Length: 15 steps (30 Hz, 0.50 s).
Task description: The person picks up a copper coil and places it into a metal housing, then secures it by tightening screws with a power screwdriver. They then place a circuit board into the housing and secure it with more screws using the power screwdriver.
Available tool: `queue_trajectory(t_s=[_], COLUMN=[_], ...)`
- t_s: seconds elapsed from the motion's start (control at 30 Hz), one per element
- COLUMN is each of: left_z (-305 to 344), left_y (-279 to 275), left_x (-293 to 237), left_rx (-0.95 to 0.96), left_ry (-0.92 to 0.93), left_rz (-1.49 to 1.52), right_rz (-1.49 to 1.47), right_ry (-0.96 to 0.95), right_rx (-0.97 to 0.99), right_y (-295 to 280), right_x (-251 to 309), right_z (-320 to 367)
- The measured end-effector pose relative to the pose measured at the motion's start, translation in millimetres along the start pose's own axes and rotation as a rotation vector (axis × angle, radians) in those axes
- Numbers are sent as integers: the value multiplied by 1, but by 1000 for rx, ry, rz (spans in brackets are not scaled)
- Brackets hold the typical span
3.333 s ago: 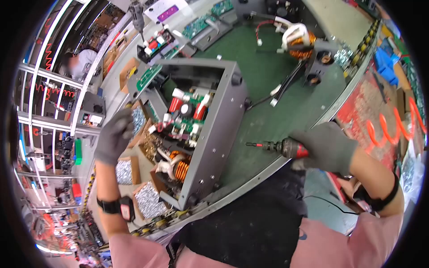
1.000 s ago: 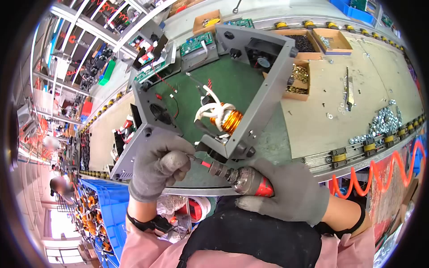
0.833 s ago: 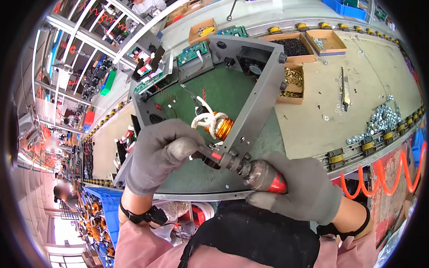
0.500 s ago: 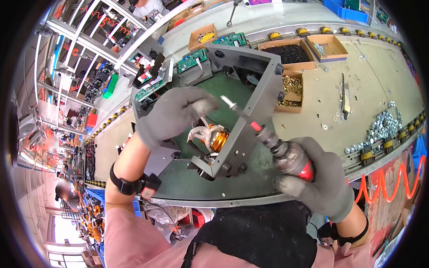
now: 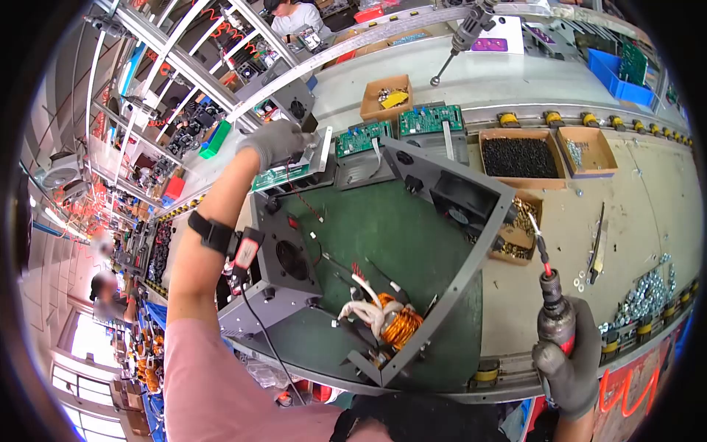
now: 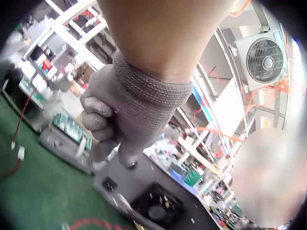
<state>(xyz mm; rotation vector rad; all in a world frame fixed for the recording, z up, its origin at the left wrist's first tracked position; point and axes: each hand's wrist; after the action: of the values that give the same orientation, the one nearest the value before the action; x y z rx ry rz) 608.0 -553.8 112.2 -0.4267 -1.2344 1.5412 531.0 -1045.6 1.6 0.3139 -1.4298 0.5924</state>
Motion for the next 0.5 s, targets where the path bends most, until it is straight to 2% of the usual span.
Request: queue_trajectory(t_s=[0.07,0.1,0.17,0.23,0.27,0.3,0.37,0.4,0.43,0.47,0.5], left_z=[-50,-53,-59,-57,-43,-48,-59,-47,-25,-22,-20], left_y=[2,-1,-1,0,5,12,29,31,27,37,41], left_x=[37,37,33,18,4,-2,-26,-44,-66,-78,-90], left_rx=[-57,-108,-77,-43,-119,-102,-97,-85,-71,-151,-90], left_ry=[-74,-146,-195,-139,-15,46,-10,68,48,175,203], left_rz=[2,0,109,168,86,10,201,184,225,131,122], right_rz=[40,76,67,39,30,32,-29,-19,-18,-28,-37], right_ry=[3,10,18,41,41,34,-4,-17,-33,-38,-43], right_rx=[-25,-49,-63,-51,-61,-53,-95,-89,-75,-70,-67], right_y=[-3,-4,-3,-7,-7,-5,-1,0,1,3,5], right_x=[-7,-10,-10,-18,-19,-22,-28,-27,-25,-22,-21], right_z=[-5,-8,-13,-15,-16,-18,-23,-25,-27,-29,-29])
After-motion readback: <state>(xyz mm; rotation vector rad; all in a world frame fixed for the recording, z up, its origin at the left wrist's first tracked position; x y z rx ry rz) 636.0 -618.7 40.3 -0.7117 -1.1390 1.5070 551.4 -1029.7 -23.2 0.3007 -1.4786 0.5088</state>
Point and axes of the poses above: each hand's wrist, its own z-axis away from the middle knuckle, its own y-axis out of the palm, x = y × z, and after that the axes turned 11 degrees about x, right-handed
